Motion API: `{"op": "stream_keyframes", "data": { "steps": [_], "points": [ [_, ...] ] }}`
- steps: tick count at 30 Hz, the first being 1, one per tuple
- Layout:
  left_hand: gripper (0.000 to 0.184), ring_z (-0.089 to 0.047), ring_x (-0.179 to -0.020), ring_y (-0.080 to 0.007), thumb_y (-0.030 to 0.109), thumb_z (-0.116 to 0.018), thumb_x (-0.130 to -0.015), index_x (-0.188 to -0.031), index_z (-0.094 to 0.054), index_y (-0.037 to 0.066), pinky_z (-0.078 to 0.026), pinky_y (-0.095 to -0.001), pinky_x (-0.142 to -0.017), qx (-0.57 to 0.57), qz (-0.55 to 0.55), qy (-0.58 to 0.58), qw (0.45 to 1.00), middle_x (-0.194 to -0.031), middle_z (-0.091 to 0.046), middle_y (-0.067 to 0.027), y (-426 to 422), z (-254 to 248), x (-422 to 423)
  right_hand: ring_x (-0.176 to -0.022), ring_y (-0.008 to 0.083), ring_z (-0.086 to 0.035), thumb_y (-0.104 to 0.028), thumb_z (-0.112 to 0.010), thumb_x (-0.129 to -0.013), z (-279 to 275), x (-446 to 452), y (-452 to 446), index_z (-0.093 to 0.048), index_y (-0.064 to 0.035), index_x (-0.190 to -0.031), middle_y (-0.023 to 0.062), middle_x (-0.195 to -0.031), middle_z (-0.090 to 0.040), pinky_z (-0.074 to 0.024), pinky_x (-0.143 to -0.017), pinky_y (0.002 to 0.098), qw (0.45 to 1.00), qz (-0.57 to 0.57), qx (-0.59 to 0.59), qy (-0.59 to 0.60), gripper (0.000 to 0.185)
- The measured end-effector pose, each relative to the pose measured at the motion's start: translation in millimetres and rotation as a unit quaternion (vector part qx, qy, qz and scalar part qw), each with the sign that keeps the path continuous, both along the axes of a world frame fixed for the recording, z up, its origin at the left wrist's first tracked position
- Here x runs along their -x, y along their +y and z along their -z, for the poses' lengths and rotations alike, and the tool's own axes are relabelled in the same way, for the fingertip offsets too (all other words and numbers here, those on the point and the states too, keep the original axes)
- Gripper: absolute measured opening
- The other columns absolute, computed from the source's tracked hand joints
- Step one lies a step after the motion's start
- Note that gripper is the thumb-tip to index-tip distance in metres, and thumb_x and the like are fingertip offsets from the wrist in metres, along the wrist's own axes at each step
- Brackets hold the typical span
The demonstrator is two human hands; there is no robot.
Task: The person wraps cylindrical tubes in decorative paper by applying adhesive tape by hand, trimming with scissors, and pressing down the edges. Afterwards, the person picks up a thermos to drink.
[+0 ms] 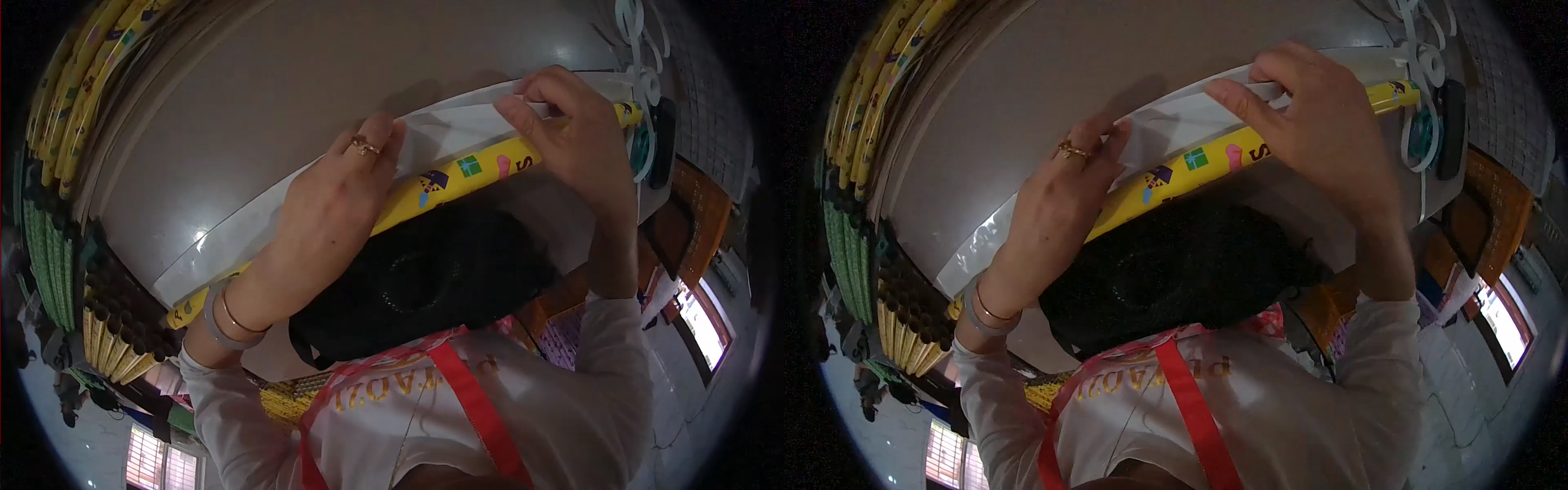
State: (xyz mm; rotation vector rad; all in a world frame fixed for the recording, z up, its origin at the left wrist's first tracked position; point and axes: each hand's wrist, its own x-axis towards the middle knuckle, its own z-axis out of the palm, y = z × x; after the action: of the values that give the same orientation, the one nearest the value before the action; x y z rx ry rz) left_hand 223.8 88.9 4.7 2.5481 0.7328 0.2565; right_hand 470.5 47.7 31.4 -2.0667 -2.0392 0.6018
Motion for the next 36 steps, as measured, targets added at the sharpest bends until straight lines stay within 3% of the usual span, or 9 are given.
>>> {"op": "stream_keyframes", "data": {
  "steps": [2, 11, 17, 23, 26, 28, 29, 31, 36],
  "points": [
    [0.040, -0.054, -0.090, -0.0216, 0.000, -0.058, -0.072, -0.111, -0.053, -0.007, -0.051, -0.0298, -0.069, 0.007, 0.013, 0.004, 1.000, -0.107, -0.044, -0.0093, 3, -3, 0, -0.068, 0.0132, -0.057, -0.031, -0.066, -0.083, -4, -13, 0, -0.062, -0.0015, -0.084, 0.0048, -0.076, -0.059, -0.0464, -0.061, 0.0262, 0.998, 0.054, 0.037, 0.025, 0.030],
    [0.043, -0.056, -0.088, -0.0201, -0.001, -0.059, -0.071, -0.113, -0.053, -0.006, -0.052, -0.0301, -0.066, 0.033, 0.044, 0.009, 0.998, -0.106, -0.046, -0.0091, 12, -5, 1, -0.079, 0.0128, -0.061, -0.039, -0.062, -0.084, -3, -59, -1, -0.061, -0.0077, -0.095, 0.0040, -0.083, -0.062, -0.0482, -0.069, 0.0265, 0.976, 0.163, 0.125, 0.078, 0.033],
    [0.031, -0.056, -0.088, -0.0186, 0.002, -0.061, -0.067, -0.098, -0.058, -0.005, -0.051, -0.0277, -0.062, -0.066, 0.106, 0.010, 0.992, -0.099, -0.052, -0.0078, 31, -3, -3, -0.078, 0.0143, -0.062, -0.034, -0.065, -0.083, 2, -46, -7, -0.060, -0.0062, -0.095, 0.0049, -0.084, -0.062, -0.0482, -0.069, 0.0258, 0.984, 0.162, 0.064, 0.040, 0.031],
    [0.024, -0.055, -0.099, -0.0217, 0.007, -0.058, -0.068, -0.092, -0.060, 0.000, -0.046, -0.0332, -0.075, -0.092, 0.229, -0.032, 0.969, -0.102, -0.057, -0.0065, 62, -1, -2, -0.075, 0.0138, -0.061, -0.030, -0.067, -0.081, 10, -41, -10, -0.060, -0.0054, -0.091, 0.0052, -0.083, -0.061, -0.0487, -0.068, 0.0259, 0.988, 0.152, 0.003, 0.015, 0.027],
    [0.027, -0.047, -0.116, -0.0219, 0.012, -0.057, -0.071, -0.096, -0.060, 0.003, -0.040, -0.0359, -0.090, -0.061, 0.278, 0.001, 0.959, -0.118, -0.054, -0.0045, 73, -5, -9, -0.073, 0.0135, -0.061, -0.028, -0.068, -0.081, 12, -42, -11, -0.060, -0.0052, -0.090, 0.0043, -0.083, -0.061, -0.0486, -0.067, 0.0268, 0.989, 0.146, -0.004, 0.005, 0.026],
    [0.044, -0.034, -0.131, -0.0179, 0.012, -0.063, -0.071, -0.114, -0.058, 0.012, -0.033, -0.0381, -0.101, -0.097, 0.295, 0.051, 0.949, -0.137, -0.043, 0.0033, 74, -4, -19, -0.072, 0.0135, -0.060, -0.028, -0.068, -0.081, 14, -44, -13, -0.060, -0.0054, -0.089, 0.0039, -0.082, -0.061, -0.0483, -0.066, 0.0269, 0.989, 0.145, -0.013, 0.010, 0.026],
    [0.044, -0.034, -0.131, -0.0179, 0.012, -0.063, -0.071, -0.114, -0.058, 0.012, -0.033, -0.0381, -0.101, -0.096, 0.295, 0.051, 0.949, -0.137, -0.043, 0.0033, 76, -5, -22, -0.072, 0.0136, -0.060, -0.028, -0.068, -0.081, 16, -45, -14, -0.059, -0.0055, -0.089, 0.0034, -0.082, -0.061, -0.0481, -0.066, 0.0270, 0.989, 0.142, -0.022, 0.015, 0.025],
    [0.066, -0.022, -0.137, -0.0148, 0.013, -0.067, -0.069, -0.131, -0.045, 0.019, -0.024, -0.0398, -0.110, -0.070, 0.291, 0.032, 0.954, -0.145, -0.031, 0.0075, 82, -5, -28, -0.070, 0.0169, -0.062, -0.030, -0.068, -0.080, 19, -45, -14, -0.058, -0.0042, -0.087, 0.0062, -0.080, -0.060, -0.0488, -0.062, 0.0286, 0.990, 0.130, -0.053, 0.011, 0.029],
    [0.079, -0.016, -0.138, -0.0126, 0.013, -0.068, -0.068, -0.139, -0.035, 0.023, -0.018, -0.0422, -0.113, -0.083, 0.340, 0.075, 0.934, -0.147, -0.025, 0.0114, 88, -5, -40, -0.071, 0.0216, -0.065, -0.033, -0.068, -0.080, 21, -44, -13, -0.057, -0.0025, -0.086, 0.0092, -0.081, -0.059, -0.0497, -0.059, 0.0309, 0.989, 0.127, -0.079, -0.002, 0.033]
  ]
}}
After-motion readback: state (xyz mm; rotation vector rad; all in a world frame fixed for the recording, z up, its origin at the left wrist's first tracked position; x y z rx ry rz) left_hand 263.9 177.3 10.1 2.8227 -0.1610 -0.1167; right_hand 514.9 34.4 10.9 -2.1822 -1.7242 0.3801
